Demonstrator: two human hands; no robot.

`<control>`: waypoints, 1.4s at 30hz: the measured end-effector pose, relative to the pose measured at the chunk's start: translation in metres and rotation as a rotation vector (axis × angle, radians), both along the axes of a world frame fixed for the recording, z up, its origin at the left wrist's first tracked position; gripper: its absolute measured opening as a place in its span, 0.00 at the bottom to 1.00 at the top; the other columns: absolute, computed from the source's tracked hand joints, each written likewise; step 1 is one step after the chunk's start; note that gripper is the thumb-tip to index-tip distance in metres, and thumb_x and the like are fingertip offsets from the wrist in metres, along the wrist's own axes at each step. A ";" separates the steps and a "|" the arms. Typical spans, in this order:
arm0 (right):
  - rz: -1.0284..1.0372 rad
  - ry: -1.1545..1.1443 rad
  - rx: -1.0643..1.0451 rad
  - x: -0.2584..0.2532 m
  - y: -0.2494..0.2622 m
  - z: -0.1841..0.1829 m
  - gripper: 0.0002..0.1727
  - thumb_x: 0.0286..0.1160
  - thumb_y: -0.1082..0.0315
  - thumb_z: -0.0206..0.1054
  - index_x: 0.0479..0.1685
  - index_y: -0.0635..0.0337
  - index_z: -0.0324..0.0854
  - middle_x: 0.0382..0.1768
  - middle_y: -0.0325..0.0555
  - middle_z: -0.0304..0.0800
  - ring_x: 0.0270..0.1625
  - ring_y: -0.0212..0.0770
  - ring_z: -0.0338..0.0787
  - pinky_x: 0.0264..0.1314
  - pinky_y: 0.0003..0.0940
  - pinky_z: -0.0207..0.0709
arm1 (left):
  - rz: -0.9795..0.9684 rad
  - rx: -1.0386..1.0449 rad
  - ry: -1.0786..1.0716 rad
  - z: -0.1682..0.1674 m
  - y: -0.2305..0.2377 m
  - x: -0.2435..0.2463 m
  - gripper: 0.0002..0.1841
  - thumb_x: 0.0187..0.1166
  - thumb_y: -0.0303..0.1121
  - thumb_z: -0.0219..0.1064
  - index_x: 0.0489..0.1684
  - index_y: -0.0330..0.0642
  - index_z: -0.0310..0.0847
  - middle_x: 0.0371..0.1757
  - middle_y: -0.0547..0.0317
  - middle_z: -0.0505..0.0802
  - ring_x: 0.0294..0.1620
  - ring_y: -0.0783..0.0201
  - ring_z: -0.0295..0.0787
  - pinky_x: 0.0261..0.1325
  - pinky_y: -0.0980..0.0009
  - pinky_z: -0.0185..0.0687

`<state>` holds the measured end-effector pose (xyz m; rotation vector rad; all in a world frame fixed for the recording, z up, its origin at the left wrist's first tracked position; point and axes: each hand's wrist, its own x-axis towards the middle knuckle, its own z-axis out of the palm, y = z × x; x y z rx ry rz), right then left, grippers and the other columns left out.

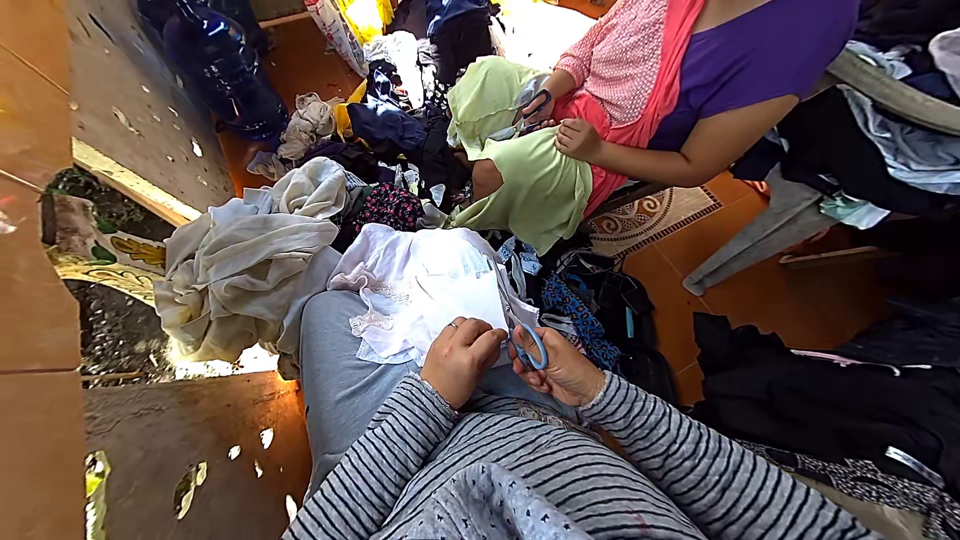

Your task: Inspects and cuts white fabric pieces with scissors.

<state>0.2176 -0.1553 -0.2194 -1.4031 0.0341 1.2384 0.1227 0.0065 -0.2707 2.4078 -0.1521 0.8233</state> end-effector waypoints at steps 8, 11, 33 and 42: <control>-0.003 -0.011 0.028 0.006 0.003 -0.001 0.16 0.93 0.63 0.52 0.33 0.57 0.77 0.16 0.34 0.83 0.09 0.22 0.72 0.11 0.14 0.65 | -0.005 -0.036 0.019 0.003 0.007 -0.011 0.07 0.77 0.29 0.68 0.41 0.42 0.93 0.38 0.53 0.94 0.42 0.58 0.92 0.50 0.70 0.87; -0.036 -0.081 0.105 0.008 -0.009 -0.003 0.14 0.91 0.64 0.54 0.35 0.55 0.78 0.20 0.33 0.86 0.11 0.20 0.72 0.12 0.13 0.64 | 0.097 -0.248 0.020 0.010 0.023 -0.034 0.07 0.74 0.25 0.69 0.44 0.32 0.89 0.40 0.47 0.93 0.39 0.63 0.92 0.47 0.73 0.89; -0.244 -0.594 -0.208 0.043 0.005 -0.031 0.12 0.65 0.75 0.78 0.42 0.66 0.81 0.25 0.36 0.85 0.22 0.24 0.79 0.25 0.21 0.73 | 0.725 -0.998 0.370 0.038 0.093 -0.167 0.17 0.67 0.26 0.63 0.55 0.35 0.72 0.34 0.69 0.88 0.26 0.77 0.87 0.31 0.77 0.89; -0.013 -0.543 -0.089 0.026 -0.088 -0.043 0.09 0.77 0.62 0.65 0.46 0.58 0.79 0.29 0.26 0.86 0.24 0.18 0.80 0.27 0.16 0.74 | 0.352 -0.217 0.504 0.050 0.059 -0.112 0.22 0.71 0.29 0.72 0.64 0.29 0.83 0.59 0.33 0.90 0.57 0.40 0.90 0.57 0.45 0.87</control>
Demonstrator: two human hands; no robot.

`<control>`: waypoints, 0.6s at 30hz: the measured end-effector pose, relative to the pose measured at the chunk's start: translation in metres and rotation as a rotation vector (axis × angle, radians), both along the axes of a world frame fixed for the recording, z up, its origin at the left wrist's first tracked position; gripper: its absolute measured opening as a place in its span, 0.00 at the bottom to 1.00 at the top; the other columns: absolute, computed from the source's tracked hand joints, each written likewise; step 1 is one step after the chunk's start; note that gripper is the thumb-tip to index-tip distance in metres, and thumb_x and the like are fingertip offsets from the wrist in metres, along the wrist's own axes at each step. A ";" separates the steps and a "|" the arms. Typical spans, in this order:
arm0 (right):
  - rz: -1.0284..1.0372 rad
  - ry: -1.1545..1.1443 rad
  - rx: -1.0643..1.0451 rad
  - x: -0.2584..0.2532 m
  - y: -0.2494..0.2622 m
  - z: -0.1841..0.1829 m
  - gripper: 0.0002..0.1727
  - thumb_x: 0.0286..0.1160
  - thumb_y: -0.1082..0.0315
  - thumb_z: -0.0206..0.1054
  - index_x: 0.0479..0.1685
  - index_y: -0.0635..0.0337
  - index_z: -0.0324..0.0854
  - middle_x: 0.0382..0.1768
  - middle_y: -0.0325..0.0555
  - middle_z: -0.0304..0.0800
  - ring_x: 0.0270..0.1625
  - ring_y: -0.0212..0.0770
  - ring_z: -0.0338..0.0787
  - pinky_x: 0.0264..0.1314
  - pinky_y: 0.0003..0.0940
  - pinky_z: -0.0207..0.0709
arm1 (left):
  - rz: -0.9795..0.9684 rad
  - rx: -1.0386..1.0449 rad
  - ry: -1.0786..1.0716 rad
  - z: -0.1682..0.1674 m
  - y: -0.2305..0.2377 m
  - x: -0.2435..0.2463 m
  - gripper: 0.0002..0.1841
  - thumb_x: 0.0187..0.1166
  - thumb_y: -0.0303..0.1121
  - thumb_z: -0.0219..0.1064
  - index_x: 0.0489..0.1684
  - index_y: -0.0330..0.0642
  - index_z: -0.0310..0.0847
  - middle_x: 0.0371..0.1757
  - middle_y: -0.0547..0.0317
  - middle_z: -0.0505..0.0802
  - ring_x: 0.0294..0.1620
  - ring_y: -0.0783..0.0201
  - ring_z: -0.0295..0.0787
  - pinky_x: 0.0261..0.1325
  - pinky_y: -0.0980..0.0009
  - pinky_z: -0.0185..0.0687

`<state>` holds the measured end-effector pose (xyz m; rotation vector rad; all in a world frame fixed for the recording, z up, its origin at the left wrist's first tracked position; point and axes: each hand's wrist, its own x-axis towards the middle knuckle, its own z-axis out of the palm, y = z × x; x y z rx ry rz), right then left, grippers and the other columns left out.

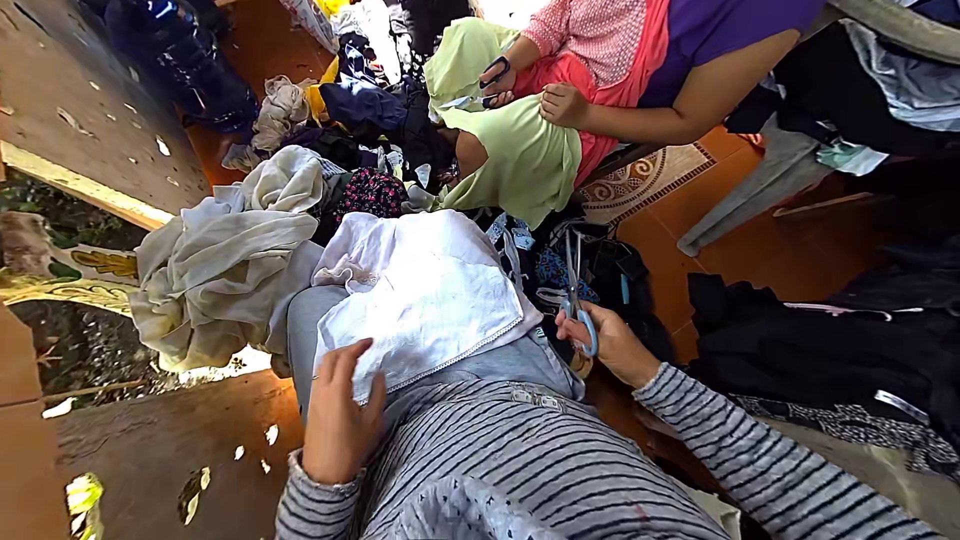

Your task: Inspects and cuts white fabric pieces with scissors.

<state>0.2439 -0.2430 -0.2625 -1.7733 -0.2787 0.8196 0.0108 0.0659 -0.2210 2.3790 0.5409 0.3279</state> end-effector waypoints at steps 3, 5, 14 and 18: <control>0.293 0.260 0.000 -0.002 -0.030 0.012 0.17 0.75 0.44 0.66 0.39 0.48 0.82 0.26 0.24 0.89 0.20 0.18 0.79 0.22 0.15 0.70 | -0.348 -0.029 -0.120 -0.010 -0.029 0.049 0.15 0.72 0.29 0.71 0.56 0.38 0.90 0.56 0.45 0.93 0.59 0.47 0.91 0.62 0.50 0.85; 0.413 0.375 -0.045 -0.010 -0.042 0.019 0.22 0.70 0.36 0.69 0.34 0.45 0.83 0.24 0.23 0.89 0.19 0.18 0.79 0.20 0.15 0.69 | -0.512 -0.012 -0.126 -0.019 -0.045 0.077 0.15 0.74 0.30 0.70 0.57 0.41 0.91 0.57 0.48 0.94 0.60 0.47 0.90 0.64 0.51 0.85; 0.324 0.463 -0.089 -0.040 -0.040 0.016 0.22 0.66 0.36 0.70 0.20 0.40 0.76 0.11 0.19 0.71 0.12 0.18 0.68 0.16 0.16 0.62 | -0.612 0.039 0.015 -0.036 -0.069 0.135 0.16 0.81 0.39 0.67 0.59 0.42 0.91 0.56 0.44 0.94 0.58 0.41 0.90 0.59 0.49 0.84; 0.314 0.504 -0.031 -0.037 -0.034 0.016 0.22 0.65 0.34 0.70 0.21 0.40 0.78 0.11 0.19 0.70 0.11 0.18 0.66 0.15 0.16 0.59 | -0.550 0.055 -0.049 -0.042 -0.070 0.134 0.12 0.81 0.36 0.66 0.48 0.44 0.95 0.51 0.48 0.96 0.52 0.45 0.92 0.54 0.52 0.86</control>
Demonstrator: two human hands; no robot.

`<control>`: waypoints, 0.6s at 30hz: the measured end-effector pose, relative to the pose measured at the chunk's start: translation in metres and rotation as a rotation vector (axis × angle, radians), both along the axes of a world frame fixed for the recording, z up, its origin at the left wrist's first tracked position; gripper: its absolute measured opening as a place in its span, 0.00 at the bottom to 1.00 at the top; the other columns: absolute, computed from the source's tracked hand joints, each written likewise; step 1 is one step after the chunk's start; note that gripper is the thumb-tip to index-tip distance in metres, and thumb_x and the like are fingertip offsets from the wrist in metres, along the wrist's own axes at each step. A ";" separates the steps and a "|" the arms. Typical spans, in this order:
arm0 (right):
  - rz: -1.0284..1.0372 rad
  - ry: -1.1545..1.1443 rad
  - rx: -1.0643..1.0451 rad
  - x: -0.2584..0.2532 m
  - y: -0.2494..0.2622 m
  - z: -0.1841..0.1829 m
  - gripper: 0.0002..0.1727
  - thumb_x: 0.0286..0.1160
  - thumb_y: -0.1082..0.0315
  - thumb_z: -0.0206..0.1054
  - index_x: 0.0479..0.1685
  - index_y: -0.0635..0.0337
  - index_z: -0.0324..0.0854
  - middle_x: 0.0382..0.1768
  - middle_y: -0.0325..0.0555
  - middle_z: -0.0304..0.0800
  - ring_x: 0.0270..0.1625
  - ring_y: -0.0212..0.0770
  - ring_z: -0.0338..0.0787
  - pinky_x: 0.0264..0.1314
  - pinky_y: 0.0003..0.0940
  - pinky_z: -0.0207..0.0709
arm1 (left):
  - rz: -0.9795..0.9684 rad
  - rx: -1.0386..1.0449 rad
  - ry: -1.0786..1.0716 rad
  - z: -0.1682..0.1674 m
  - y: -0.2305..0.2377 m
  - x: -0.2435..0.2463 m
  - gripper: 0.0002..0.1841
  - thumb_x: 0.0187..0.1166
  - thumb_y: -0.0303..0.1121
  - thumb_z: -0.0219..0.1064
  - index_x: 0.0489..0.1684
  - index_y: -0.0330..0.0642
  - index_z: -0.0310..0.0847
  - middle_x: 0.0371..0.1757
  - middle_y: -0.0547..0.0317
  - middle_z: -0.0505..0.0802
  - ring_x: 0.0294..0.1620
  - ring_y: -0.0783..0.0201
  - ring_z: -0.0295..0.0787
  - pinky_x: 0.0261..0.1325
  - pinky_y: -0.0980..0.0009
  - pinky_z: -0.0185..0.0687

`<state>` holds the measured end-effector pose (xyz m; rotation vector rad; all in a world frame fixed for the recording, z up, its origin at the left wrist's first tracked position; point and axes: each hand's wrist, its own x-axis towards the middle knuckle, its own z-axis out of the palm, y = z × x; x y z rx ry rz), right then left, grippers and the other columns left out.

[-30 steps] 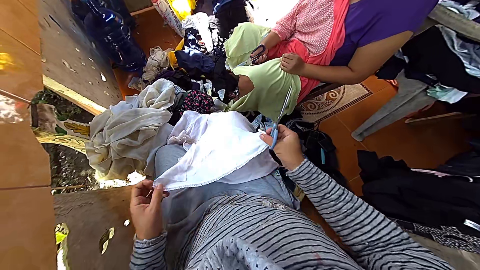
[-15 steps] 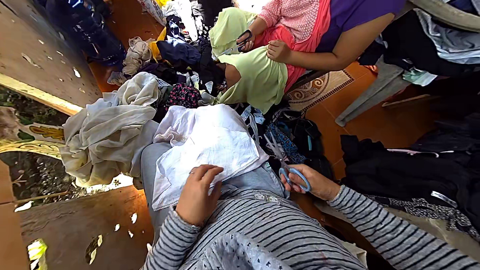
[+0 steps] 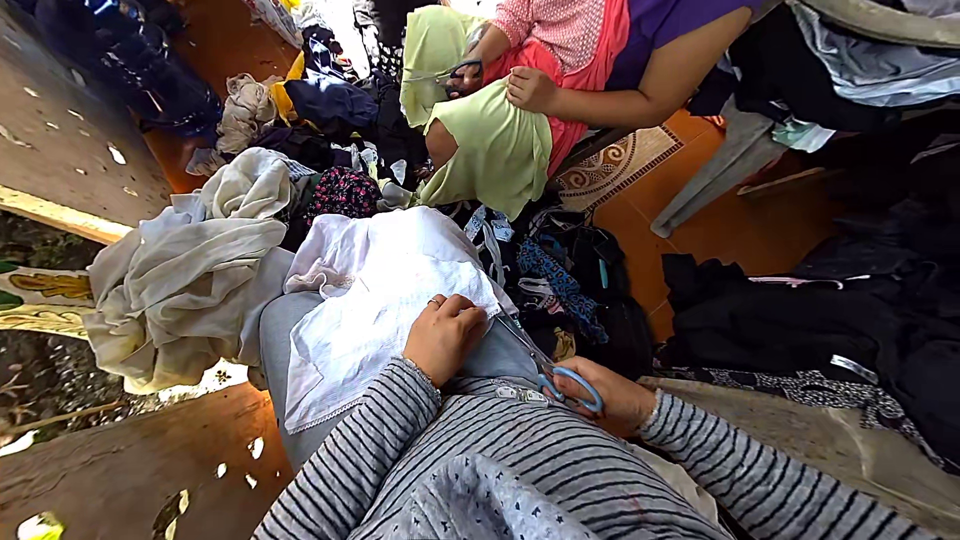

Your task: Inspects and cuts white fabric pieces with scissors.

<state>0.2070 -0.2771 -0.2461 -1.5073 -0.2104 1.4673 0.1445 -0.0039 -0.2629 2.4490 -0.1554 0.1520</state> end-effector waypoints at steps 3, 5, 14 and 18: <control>0.041 0.051 0.030 0.007 -0.005 0.005 0.23 0.66 0.33 0.71 0.22 0.41 0.81 0.11 0.20 0.73 0.11 0.17 0.67 0.13 0.15 0.59 | 0.053 -0.027 -0.050 -0.003 -0.001 -0.001 0.11 0.80 0.34 0.66 0.45 0.43 0.95 0.47 0.48 0.96 0.49 0.46 0.93 0.52 0.54 0.87; 0.096 0.075 0.054 0.013 -0.010 0.008 0.24 0.66 0.32 0.71 0.24 0.41 0.82 0.14 0.21 0.79 0.12 0.16 0.70 0.14 0.14 0.61 | 0.071 -0.044 -0.083 -0.005 -0.001 -0.002 0.10 0.79 0.34 0.67 0.44 0.43 0.95 0.44 0.48 0.96 0.47 0.48 0.94 0.51 0.55 0.88; -0.047 0.061 -0.021 0.010 0.015 0.009 0.17 0.79 0.48 0.61 0.28 0.47 0.81 0.18 0.26 0.85 0.12 0.18 0.72 0.14 0.13 0.61 | 0.085 -0.053 -0.147 -0.012 -0.005 -0.003 0.10 0.78 0.34 0.68 0.44 0.45 0.96 0.37 0.51 0.95 0.40 0.51 0.93 0.44 0.57 0.87; -0.095 0.039 0.009 0.008 0.025 0.001 0.15 0.80 0.49 0.61 0.30 0.48 0.81 0.20 0.27 0.86 0.13 0.17 0.72 0.14 0.13 0.61 | 0.090 -0.053 -0.151 -0.012 -0.006 -0.003 0.10 0.78 0.35 0.68 0.44 0.46 0.96 0.37 0.51 0.95 0.40 0.51 0.92 0.44 0.58 0.86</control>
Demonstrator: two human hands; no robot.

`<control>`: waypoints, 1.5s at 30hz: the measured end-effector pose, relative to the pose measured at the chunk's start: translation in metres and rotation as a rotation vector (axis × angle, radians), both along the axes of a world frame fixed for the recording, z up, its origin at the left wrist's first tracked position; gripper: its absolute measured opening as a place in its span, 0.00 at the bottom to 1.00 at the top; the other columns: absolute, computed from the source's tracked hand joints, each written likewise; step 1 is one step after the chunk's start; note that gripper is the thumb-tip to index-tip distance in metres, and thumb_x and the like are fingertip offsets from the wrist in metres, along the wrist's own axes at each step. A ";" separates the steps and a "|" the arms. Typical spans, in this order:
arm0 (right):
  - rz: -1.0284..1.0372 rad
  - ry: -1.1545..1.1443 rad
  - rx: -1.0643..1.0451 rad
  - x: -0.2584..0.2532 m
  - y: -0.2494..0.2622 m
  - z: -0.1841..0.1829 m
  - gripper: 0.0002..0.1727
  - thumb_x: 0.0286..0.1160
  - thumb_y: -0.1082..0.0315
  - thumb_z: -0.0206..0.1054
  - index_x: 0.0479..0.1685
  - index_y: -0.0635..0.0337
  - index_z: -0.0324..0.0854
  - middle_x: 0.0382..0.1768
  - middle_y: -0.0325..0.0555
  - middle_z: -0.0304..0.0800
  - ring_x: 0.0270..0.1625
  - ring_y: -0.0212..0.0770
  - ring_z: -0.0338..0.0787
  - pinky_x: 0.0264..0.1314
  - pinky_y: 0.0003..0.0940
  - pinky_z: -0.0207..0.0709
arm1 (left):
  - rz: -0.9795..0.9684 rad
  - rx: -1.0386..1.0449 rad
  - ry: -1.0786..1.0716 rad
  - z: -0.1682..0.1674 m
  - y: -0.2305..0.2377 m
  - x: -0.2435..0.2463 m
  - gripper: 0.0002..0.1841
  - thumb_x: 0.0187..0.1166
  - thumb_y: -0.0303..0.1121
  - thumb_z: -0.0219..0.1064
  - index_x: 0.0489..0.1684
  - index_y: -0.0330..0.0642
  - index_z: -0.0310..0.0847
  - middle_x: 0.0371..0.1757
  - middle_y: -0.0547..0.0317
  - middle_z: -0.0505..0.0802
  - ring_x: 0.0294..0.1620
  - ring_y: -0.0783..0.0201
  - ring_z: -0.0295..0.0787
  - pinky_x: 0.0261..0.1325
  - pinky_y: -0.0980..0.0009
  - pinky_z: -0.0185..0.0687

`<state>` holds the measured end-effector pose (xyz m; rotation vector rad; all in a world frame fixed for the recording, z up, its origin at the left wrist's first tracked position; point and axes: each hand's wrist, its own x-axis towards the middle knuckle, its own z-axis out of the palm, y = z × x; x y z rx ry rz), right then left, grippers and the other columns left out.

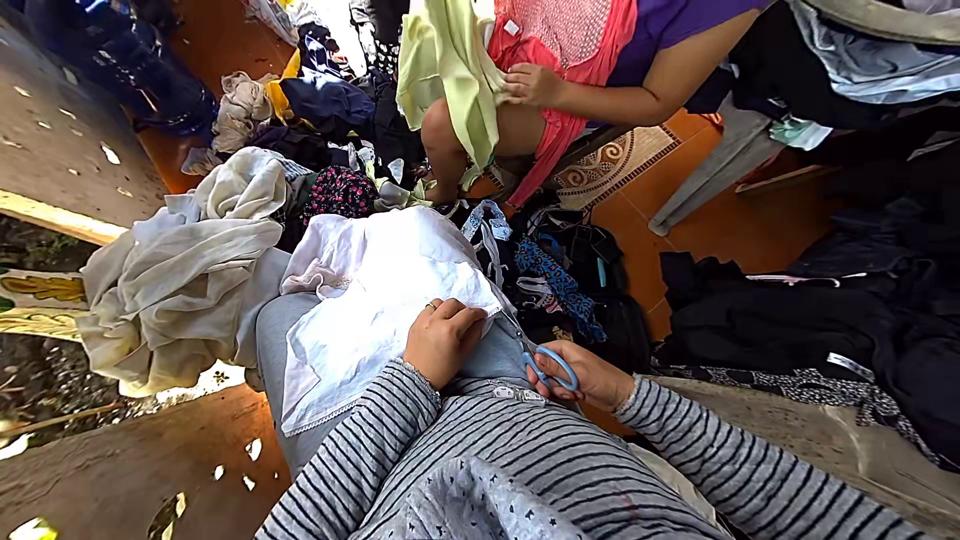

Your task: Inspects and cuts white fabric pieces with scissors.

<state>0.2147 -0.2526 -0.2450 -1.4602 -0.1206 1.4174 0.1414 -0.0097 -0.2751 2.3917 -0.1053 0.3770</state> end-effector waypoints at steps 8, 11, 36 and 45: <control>-0.008 -0.076 -0.025 -0.001 0.011 0.002 0.13 0.82 0.54 0.61 0.31 0.49 0.80 0.20 0.26 0.87 0.13 0.17 0.72 0.15 0.13 0.60 | -0.006 -0.003 -0.028 -0.001 -0.003 0.001 0.10 0.78 0.35 0.68 0.44 0.47 0.96 0.37 0.52 0.95 0.39 0.53 0.92 0.44 0.60 0.86; -0.049 -0.097 -0.023 -0.002 0.014 0.003 0.11 0.80 0.60 0.62 0.29 0.49 0.79 0.19 0.25 0.87 0.16 0.17 0.76 0.18 0.13 0.64 | -0.006 -0.006 -0.030 -0.001 -0.002 0.001 0.10 0.78 0.35 0.68 0.44 0.46 0.96 0.37 0.52 0.95 0.39 0.53 0.92 0.44 0.60 0.86; -0.037 -0.063 -0.125 0.022 0.028 0.008 0.14 0.86 0.61 0.61 0.29 0.53 0.79 0.17 0.29 0.85 0.10 0.17 0.69 0.12 0.12 0.56 | -0.060 -0.034 -0.066 -0.007 -0.002 -0.003 0.09 0.77 0.34 0.69 0.43 0.47 0.96 0.37 0.53 0.95 0.39 0.55 0.93 0.44 0.62 0.86; -0.044 -0.081 -0.116 0.028 0.030 0.003 0.14 0.86 0.63 0.61 0.26 0.52 0.79 0.15 0.27 0.82 0.10 0.18 0.69 0.12 0.13 0.58 | -0.110 -0.028 -0.064 -0.011 0.001 -0.008 0.08 0.76 0.34 0.69 0.40 0.49 0.96 0.36 0.54 0.95 0.39 0.54 0.92 0.42 0.61 0.84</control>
